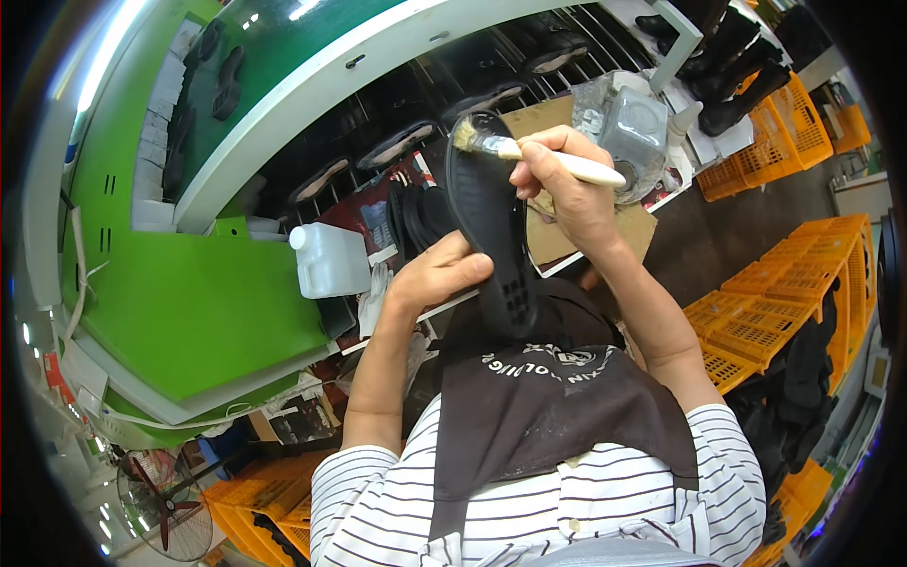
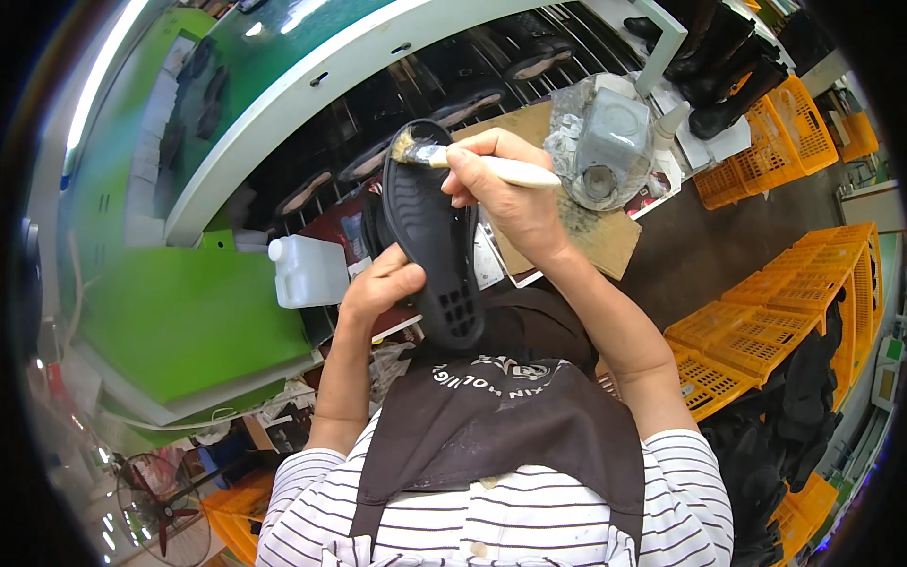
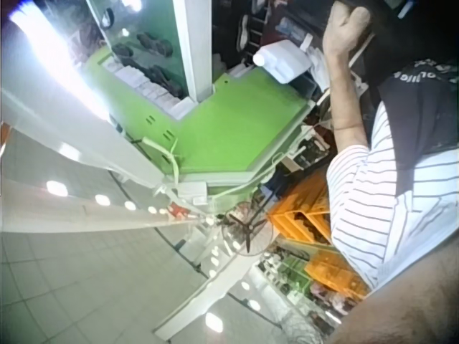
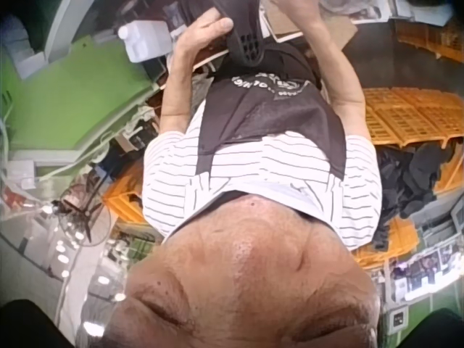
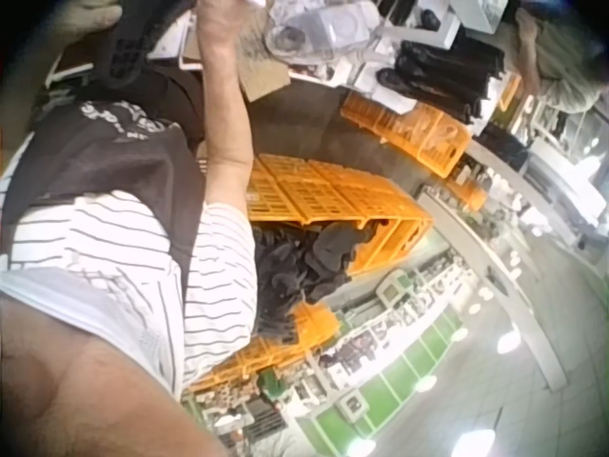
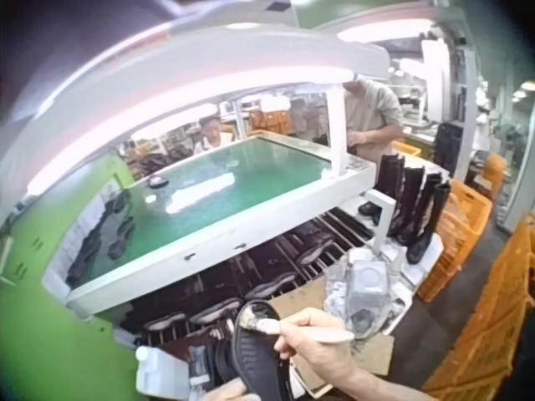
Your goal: The recorder applies a liquid adhesive using a brush to the bottom of shoe soles and then places them onto a moving conveyor belt.
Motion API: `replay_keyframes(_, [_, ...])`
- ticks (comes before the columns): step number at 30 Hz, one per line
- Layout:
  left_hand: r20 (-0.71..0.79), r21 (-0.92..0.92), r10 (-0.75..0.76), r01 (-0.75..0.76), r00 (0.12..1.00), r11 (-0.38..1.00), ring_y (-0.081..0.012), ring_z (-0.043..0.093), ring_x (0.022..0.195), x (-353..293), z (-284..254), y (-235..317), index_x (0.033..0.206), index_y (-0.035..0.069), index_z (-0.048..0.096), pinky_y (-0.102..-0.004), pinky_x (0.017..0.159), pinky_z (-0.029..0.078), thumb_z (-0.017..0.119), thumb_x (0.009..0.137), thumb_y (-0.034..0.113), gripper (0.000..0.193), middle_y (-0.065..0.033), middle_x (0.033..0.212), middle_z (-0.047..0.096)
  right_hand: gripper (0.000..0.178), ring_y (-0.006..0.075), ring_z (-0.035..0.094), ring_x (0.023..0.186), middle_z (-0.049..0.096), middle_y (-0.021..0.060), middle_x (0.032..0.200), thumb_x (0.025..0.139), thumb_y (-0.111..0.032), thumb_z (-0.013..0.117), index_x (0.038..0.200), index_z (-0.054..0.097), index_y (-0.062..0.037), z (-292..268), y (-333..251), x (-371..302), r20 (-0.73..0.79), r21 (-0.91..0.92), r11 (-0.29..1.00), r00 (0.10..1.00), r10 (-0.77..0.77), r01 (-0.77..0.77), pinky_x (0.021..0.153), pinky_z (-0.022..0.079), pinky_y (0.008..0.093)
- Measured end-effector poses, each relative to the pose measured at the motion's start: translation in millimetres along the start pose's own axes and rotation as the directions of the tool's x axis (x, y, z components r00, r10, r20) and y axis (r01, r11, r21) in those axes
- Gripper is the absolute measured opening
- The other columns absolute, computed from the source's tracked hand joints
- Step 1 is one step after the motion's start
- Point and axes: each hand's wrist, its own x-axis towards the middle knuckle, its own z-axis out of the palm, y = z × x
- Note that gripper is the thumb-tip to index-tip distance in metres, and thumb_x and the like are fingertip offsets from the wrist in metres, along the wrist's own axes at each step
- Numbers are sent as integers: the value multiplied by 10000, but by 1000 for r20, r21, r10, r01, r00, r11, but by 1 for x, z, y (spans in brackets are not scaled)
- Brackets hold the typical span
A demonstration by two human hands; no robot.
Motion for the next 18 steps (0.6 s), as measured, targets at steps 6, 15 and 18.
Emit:
replay_keyframes(6, [-112, -176, 13, -32, 994, 984, -168, 557, 1015, -12, -5, -11, 1258, -66, 439, -287, 884, 443, 527, 905, 458, 638, -121, 1135, 573, 170, 89, 608, 611, 650, 80, 720, 901, -151, 604, 921, 624, 16, -12, 4, 1, -1, 33, 999, 1000, 8, -8, 559, 507, 204])
replay_keyframes(15, [-137, -389, -14, -41, 991, 920, -181, 609, 905, -19, -9, -32, 1182, -51, 505, -290, 806, 490, 480, 930, 435, 548, -137, 1034, 618, 175, 87, 618, 629, 652, 75, 726, 895, -154, 615, 907, 623, 20, -14, -14, -18, 86, 24, 995, 992, 92, -95, 581, 517, 205])
replay_keyframes(18, [-202, -417, -48, -42, 978, 908, -232, 621, 793, -17, 0, -26, 1169, -73, 495, -317, 692, 513, 410, 932, 480, 608, -193, 956, 612, 172, 86, 617, 634, 650, 72, 729, 891, -149, 622, 901, 621, 23, -14, -15, -24, 135, 51, 993, 986, 96, -103, 579, 517, 203])
